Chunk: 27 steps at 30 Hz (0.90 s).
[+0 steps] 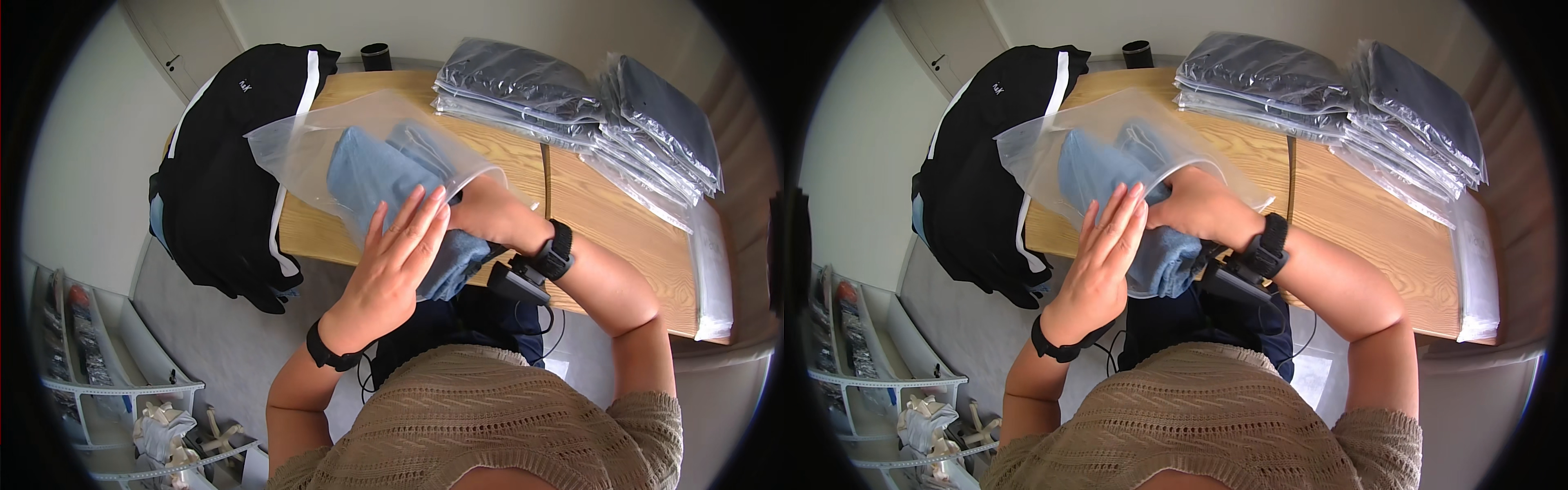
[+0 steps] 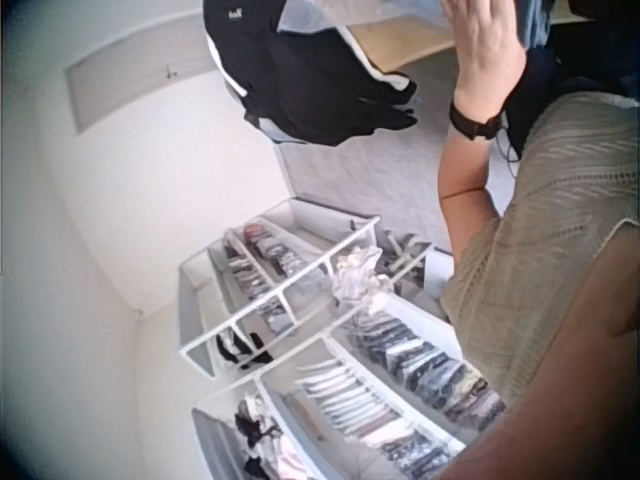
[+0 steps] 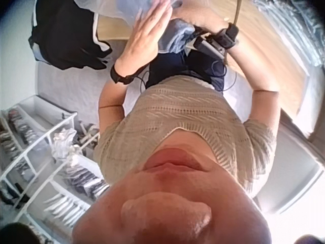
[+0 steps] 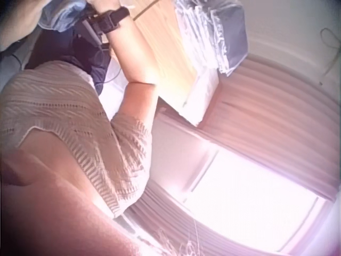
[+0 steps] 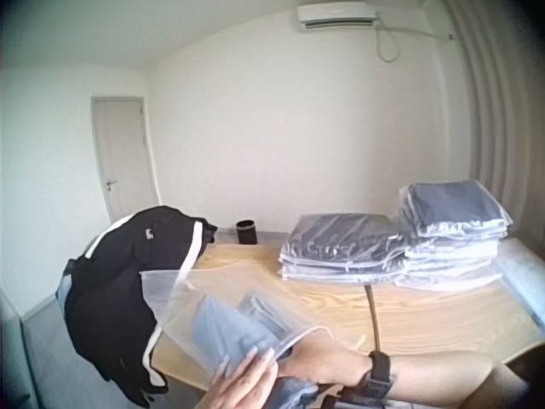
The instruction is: Folding jeans and placing them into clear plastic bags.
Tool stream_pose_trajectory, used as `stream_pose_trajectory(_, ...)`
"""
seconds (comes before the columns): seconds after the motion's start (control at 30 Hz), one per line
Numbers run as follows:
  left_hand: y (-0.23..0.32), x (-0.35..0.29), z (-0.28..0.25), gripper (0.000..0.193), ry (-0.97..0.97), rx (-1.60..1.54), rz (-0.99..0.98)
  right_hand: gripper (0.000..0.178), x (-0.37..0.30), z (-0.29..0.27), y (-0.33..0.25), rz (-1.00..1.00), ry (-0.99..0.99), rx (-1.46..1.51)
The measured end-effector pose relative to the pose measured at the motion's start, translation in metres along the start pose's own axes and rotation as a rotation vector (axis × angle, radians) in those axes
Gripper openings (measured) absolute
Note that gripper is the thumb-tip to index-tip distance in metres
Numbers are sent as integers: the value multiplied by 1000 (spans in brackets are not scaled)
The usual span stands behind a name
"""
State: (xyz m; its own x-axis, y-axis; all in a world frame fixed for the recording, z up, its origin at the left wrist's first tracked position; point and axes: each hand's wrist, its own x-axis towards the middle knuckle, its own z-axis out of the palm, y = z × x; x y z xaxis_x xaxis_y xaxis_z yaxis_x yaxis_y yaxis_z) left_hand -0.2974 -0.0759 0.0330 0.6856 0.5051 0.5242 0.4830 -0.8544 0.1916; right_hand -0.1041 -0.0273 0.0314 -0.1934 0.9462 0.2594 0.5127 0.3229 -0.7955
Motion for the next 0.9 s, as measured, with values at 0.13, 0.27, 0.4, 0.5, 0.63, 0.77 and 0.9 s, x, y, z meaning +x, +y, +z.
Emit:
stream_pose_trajectory(0.13,5,-6,-1,63,5,9,40,34,31,3,-26,-49,-161,-522)
stream_pose_trajectory(0.27,3,-15,0,63,28,30,20,33,50,23,-15,-147,-73,-542)
stream_pose_trajectory(0.4,-2,-25,-2,63,-17,-66,-90,43,74,16,-32,232,-252,-434)
stream_pose_trajectory(0.5,-3,-28,-3,63,-62,-82,-140,48,80,11,31,-159,-55,-208)
stream_pose_trajectory(0.63,-6,-47,4,62,-212,-32,-170,40,61,-3,74,62,-314,-562)
stream_pose_trajectory(0.77,-5,-66,17,62,-248,-138,-226,37,22,10,93,-204,95,-893)
stream_pose_trajectory(0.9,-8,-88,17,61,-149,-131,-256,37,-32,25,66,-163,245,-444)
